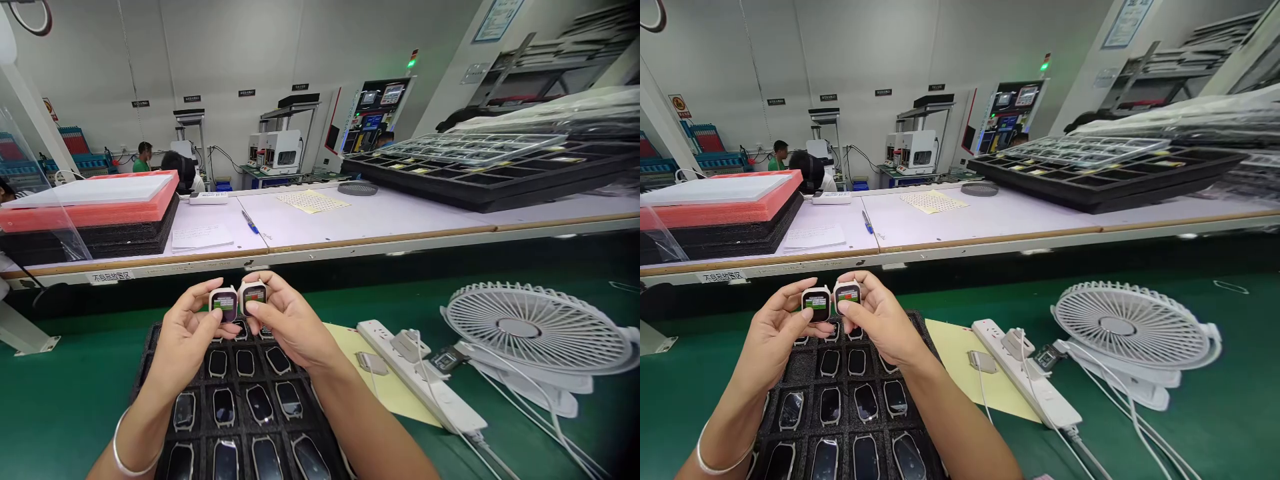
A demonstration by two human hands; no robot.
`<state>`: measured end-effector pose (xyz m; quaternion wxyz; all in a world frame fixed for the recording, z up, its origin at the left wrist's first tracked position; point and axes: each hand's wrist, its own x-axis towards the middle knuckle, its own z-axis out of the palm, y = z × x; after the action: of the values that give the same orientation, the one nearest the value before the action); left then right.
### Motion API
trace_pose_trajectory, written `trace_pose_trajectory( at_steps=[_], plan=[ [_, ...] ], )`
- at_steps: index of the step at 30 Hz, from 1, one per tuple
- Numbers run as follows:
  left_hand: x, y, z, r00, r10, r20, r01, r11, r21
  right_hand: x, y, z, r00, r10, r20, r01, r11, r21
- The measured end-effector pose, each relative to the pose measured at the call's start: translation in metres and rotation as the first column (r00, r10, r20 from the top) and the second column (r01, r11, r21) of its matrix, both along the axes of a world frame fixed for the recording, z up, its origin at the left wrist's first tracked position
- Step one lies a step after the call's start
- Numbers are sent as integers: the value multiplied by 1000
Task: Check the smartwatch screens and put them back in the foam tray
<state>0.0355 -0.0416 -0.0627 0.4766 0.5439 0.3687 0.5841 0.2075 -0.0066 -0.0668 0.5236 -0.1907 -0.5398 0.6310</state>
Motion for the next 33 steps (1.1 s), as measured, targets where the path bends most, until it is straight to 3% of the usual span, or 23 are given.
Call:
trace_pose_trajectory(
  at_steps=[14,21,26,33],
  plan=[
    [-1,3,3,1000,-25,0,25,1000,9,0,0,3,1000,2,13,-2,1000,10],
    [-2,12,21,998,-14,53,13,1000,8,-2,10,12,993,66,-94,-68,997,-22],
    [-4,27,53,997,-14,76,8,996,85,-6,30,45,993,80,-90,-74,995,71],
    [-5,45,113,1000,-11,27,1,943,333,-9,53,116,997,53,-61,-30,944,330]
  ],
)
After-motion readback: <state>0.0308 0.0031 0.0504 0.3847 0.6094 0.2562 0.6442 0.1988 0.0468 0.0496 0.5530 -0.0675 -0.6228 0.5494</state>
